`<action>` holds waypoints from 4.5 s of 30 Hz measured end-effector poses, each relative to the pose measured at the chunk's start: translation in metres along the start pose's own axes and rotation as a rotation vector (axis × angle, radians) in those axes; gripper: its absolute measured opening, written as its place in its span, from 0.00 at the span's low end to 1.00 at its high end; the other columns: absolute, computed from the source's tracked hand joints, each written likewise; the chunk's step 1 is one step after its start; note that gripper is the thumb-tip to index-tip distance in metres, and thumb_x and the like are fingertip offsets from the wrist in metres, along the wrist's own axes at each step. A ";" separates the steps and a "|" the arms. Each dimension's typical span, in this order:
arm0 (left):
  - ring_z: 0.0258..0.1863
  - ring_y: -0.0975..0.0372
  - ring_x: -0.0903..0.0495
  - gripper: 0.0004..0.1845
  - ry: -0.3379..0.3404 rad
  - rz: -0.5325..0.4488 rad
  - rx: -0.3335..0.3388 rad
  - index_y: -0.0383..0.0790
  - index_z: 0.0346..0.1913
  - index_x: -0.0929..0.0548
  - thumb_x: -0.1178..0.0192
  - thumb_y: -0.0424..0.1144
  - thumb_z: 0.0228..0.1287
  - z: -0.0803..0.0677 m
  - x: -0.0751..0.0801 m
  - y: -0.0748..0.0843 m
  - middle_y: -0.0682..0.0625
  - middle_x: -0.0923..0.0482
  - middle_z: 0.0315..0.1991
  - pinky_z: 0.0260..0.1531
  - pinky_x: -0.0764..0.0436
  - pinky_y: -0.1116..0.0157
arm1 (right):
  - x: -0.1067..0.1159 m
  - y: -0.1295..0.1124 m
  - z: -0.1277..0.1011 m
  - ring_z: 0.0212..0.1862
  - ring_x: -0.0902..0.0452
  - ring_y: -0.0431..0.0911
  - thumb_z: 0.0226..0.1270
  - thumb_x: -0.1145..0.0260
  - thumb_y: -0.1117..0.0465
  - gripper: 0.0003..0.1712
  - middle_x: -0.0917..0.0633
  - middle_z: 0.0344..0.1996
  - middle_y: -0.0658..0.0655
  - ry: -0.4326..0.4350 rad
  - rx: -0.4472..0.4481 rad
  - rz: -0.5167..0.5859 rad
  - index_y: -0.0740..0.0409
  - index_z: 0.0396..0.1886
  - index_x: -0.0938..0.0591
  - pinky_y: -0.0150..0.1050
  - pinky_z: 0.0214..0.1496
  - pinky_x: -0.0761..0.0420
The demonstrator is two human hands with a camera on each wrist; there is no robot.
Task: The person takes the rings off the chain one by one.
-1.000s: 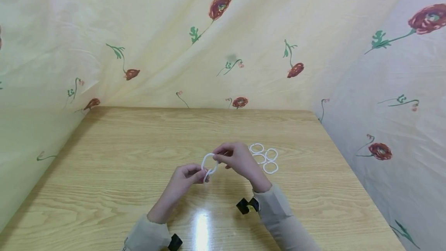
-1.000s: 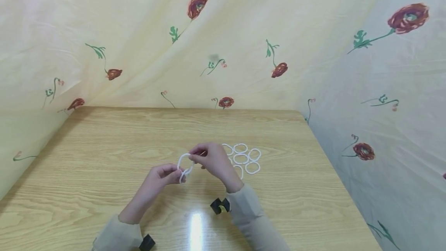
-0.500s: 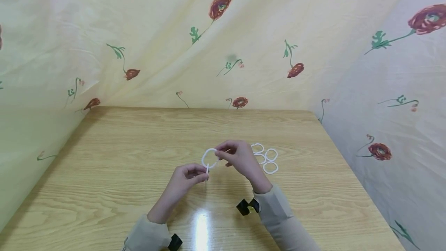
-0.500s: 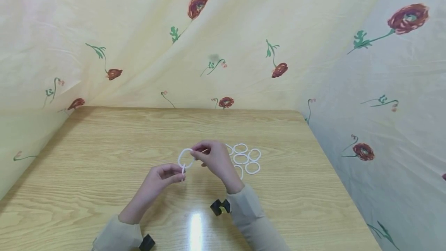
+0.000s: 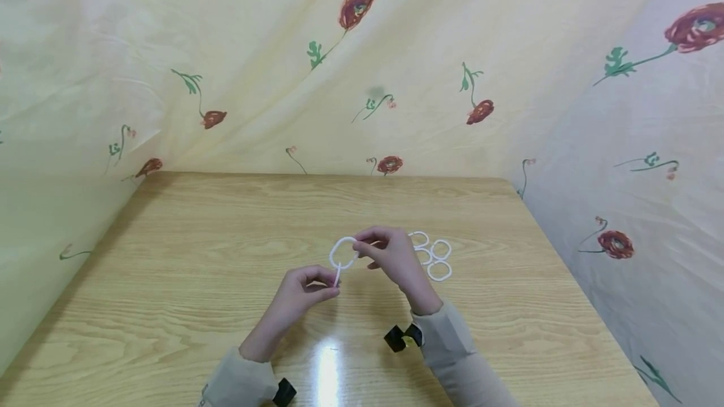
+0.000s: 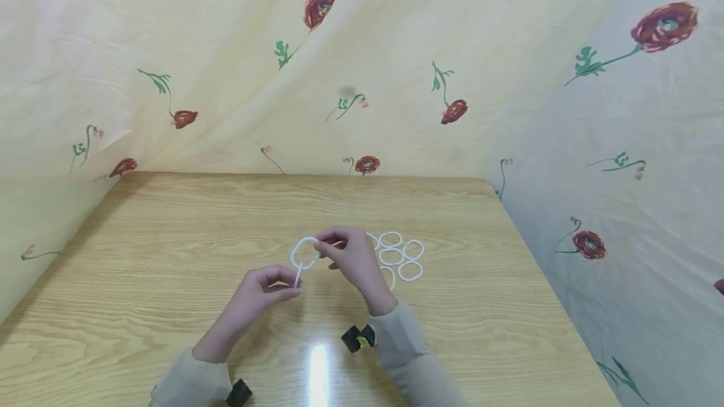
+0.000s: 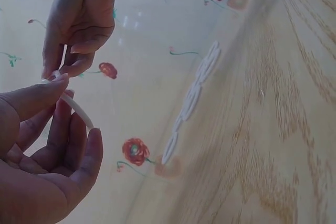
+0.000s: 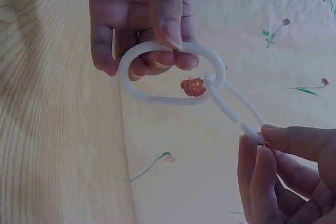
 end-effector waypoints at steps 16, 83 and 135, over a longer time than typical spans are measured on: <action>0.57 0.43 0.24 0.09 0.005 -0.021 -0.065 0.21 0.41 0.20 0.37 0.25 0.60 0.000 0.000 0.000 0.31 0.25 0.57 0.50 0.16 0.68 | 0.001 0.005 0.004 0.32 0.18 0.40 0.64 0.32 0.62 0.09 0.13 0.35 0.58 0.050 -0.052 0.058 0.62 0.41 0.14 0.35 0.29 0.15; 0.37 0.68 0.17 0.08 0.125 -0.045 -0.012 0.21 0.36 0.19 0.35 0.25 0.57 0.001 0.002 -0.002 0.32 0.18 0.39 0.44 0.16 0.73 | -0.002 0.026 -0.006 0.34 0.14 0.44 0.59 0.29 0.67 0.09 0.12 0.34 0.59 0.093 -0.052 0.168 0.66 0.39 0.15 0.38 0.33 0.12; 0.36 0.71 0.19 0.11 0.158 -0.009 -0.140 0.24 0.32 0.18 0.32 0.32 0.55 -0.002 -0.002 -0.004 0.33 0.18 0.35 0.45 0.15 0.71 | -0.024 0.020 -0.013 0.36 0.12 0.47 0.56 0.27 0.67 0.07 0.11 0.32 0.59 0.105 -0.026 0.247 0.64 0.35 0.14 0.37 0.31 0.12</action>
Point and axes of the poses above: each hand's wrist, its own z-axis towards the middle knuckle, its own x-axis out of the back of the hand, y = z × x, the point moved 1 cm from there along z, towards the middle knuckle
